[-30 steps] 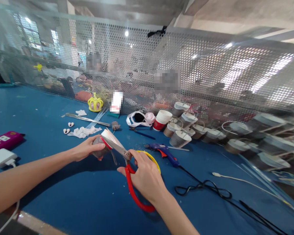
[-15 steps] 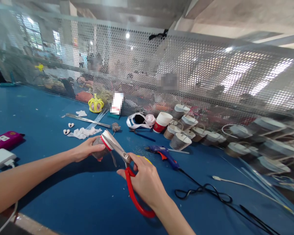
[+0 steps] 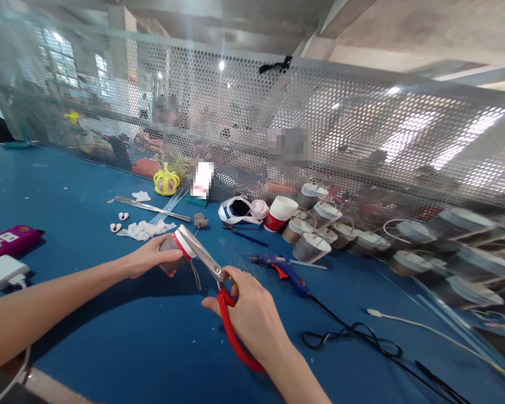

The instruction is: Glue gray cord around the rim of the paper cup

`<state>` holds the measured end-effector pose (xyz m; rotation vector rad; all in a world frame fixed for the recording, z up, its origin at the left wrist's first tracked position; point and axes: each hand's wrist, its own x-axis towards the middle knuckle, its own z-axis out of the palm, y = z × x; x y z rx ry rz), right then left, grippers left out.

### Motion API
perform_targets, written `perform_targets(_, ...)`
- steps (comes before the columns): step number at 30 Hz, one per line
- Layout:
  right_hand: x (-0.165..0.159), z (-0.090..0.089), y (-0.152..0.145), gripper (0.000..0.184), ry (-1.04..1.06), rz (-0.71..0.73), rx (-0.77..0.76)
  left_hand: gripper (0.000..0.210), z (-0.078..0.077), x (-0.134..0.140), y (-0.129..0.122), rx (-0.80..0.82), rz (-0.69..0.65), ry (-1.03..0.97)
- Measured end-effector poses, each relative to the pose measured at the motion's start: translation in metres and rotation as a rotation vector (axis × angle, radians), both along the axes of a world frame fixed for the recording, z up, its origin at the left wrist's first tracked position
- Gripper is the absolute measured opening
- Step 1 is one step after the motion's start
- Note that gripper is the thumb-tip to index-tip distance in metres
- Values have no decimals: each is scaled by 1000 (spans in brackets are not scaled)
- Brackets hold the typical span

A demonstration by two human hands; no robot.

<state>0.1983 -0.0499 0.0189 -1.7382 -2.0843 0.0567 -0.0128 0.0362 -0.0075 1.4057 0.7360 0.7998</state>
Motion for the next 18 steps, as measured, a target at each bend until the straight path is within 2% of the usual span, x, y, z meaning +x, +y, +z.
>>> perform_targets(10, -6, -6, 2, 49, 23, 41, 54, 49, 0, 5, -10, 19, -30, 54)
perform_targets(18, -8, -1, -1, 34, -14, -4, 26, 48, -3, 6, -7, 74, 28, 50)
